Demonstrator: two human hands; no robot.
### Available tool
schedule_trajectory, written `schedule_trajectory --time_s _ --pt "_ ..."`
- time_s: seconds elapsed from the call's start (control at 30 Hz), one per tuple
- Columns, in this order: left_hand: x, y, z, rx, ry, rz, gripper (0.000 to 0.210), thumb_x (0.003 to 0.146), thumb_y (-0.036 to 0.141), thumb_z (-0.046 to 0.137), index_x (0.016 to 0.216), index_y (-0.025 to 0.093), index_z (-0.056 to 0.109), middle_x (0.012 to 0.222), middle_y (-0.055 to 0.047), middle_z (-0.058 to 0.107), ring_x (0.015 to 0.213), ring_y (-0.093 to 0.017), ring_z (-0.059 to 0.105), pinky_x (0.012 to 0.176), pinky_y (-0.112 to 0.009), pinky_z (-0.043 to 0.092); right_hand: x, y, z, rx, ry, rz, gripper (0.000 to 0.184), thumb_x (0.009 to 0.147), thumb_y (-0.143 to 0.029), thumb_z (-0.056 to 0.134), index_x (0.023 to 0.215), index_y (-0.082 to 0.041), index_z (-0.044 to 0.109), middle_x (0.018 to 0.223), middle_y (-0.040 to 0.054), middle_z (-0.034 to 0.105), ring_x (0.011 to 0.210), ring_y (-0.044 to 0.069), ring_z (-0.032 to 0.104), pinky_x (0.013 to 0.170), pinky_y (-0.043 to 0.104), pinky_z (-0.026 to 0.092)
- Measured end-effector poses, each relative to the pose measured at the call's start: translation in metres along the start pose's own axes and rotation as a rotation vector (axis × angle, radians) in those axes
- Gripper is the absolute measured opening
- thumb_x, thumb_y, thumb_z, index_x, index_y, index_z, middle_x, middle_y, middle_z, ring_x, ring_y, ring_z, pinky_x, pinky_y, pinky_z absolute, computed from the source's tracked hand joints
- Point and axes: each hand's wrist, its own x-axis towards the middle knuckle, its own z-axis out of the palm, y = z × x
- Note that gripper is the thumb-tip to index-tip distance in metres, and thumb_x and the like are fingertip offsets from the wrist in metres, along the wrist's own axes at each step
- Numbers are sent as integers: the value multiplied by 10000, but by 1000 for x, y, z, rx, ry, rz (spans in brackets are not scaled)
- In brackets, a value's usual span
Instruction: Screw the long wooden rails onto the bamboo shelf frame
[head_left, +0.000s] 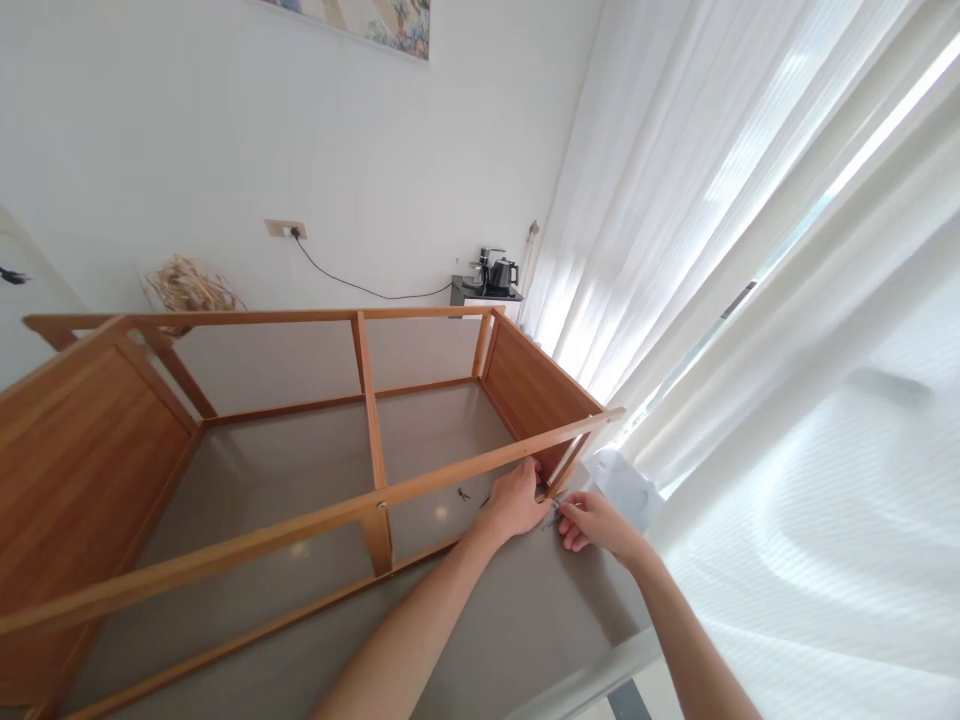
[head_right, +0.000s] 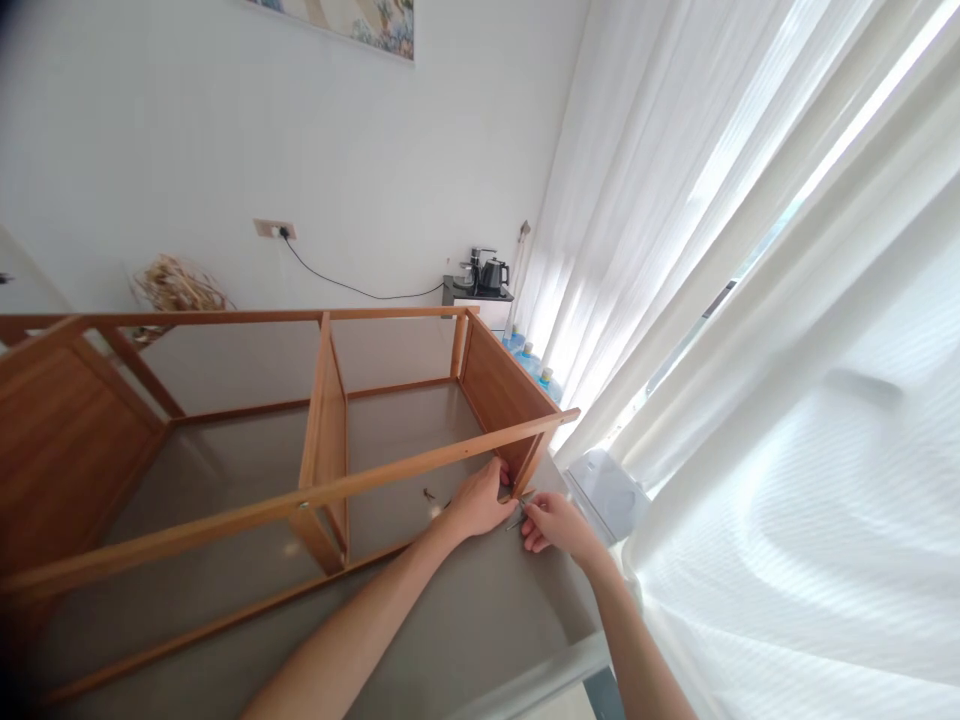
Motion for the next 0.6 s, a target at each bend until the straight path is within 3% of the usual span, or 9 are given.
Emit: schedule_trajectory --time_s 0.1,0.27,0.43,0.6 --pt "1 -2 1 -71 8 -2 359 814 331 635 1123 209 500 1129 -69 662 1081 -252 635 904 -344 491 2 2 -1 -41 -20 -12 207 931 -344 542 809 -184 494 621 -18 650 481 111 649 429 182 500" --pt "6 -1 -1 -119 -36 -89 313 833 339 603 1100 208 504 1088 -76 670 1005 -258 655 864 -355 497 4 5 -2 -46 -66 -8 353 867 -548 536 838 -202 473 587 -49 620 429 128 628 372 195 456" --pt "12 -1 -5 -101 -103 -120 362 790 284 622 1123 200 509 1116 -82 672 1000 -247 650 850 -333 497 9 13 0 -93 12 50 435 833 -637 505 808 -203 495 493 -43 578 375 133 580 359 210 434" --pt "10 -1 -4 -171 -60 -115 360 796 270 632 1131 207 516 1094 -62 672 983 -232 645 841 -328 491 13 21 2 -160 142 61 481 768 -683 573 741 -204 538 481 -8 586 349 131 543 325 214 355"
